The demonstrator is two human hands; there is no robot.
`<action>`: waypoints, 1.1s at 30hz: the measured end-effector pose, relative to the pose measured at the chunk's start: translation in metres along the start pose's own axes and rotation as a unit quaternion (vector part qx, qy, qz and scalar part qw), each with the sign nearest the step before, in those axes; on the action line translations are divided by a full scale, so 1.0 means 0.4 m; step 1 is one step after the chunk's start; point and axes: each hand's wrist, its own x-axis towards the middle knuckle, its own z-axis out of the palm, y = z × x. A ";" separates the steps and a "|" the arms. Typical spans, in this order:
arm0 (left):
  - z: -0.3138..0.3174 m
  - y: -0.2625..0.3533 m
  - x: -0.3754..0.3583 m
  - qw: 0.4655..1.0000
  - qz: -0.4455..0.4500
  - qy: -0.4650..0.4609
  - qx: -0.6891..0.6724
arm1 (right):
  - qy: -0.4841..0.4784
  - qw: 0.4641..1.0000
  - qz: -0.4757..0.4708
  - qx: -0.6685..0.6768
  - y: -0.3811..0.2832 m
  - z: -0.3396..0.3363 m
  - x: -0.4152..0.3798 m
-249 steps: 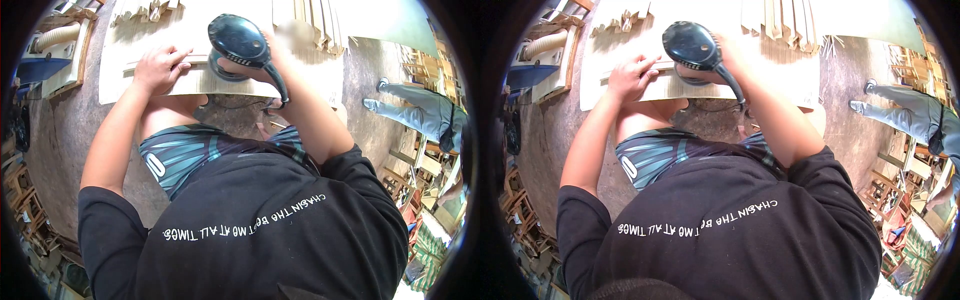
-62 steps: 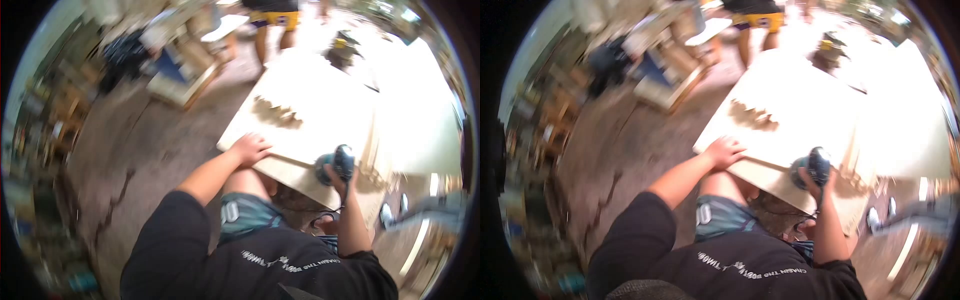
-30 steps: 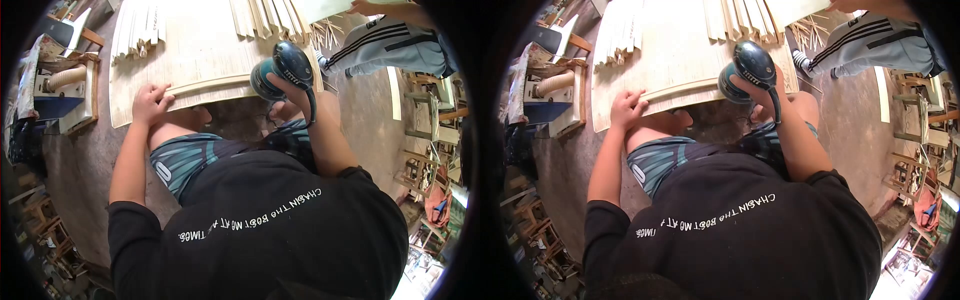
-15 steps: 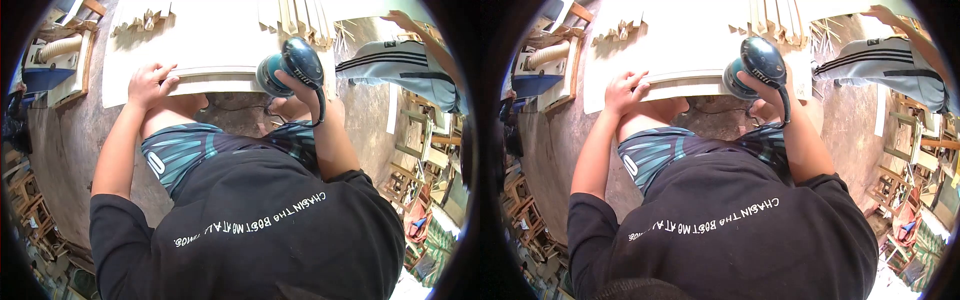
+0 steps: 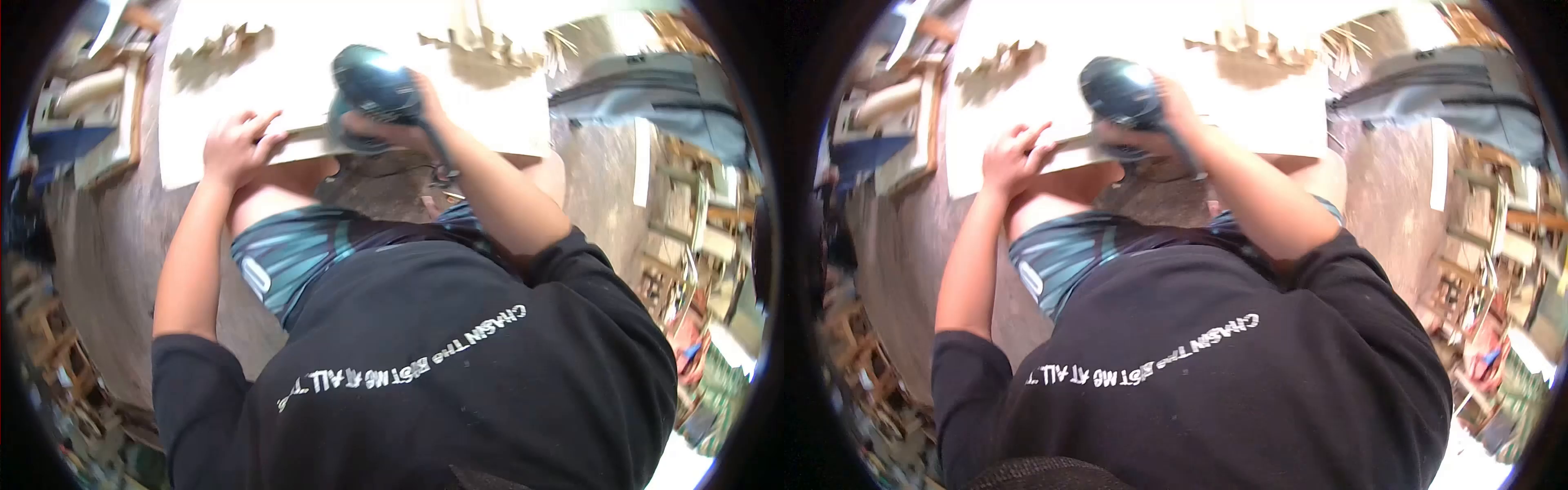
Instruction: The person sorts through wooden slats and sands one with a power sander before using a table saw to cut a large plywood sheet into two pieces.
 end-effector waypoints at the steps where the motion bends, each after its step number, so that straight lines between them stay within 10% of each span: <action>1: 0.004 0.005 0.012 1.000 0.001 -0.013 -0.002 | -0.017 0.999 0.010 0.031 0.014 0.014 0.010; 8: 0.027 -0.015 0.015 0.999 0.038 0.025 0.009 | 0.092 0.979 -0.155 -0.099 0.008 0.040 0.006; 18: 0.007 0.003 0.013 1.000 0.007 0.012 -0.009 | 0.192 0.975 0.110 -0.036 0.024 -0.183 -0.179; 24: 0.005 -0.002 0.013 0.999 0.024 0.029 -0.004 | 0.242 0.916 0.030 -0.318 0.049 -0.302 -0.225; 33: 0.002 0.005 0.015 0.999 0.013 0.023 -0.021 | 0.186 0.927 0.049 -0.321 -0.018 -0.249 -0.199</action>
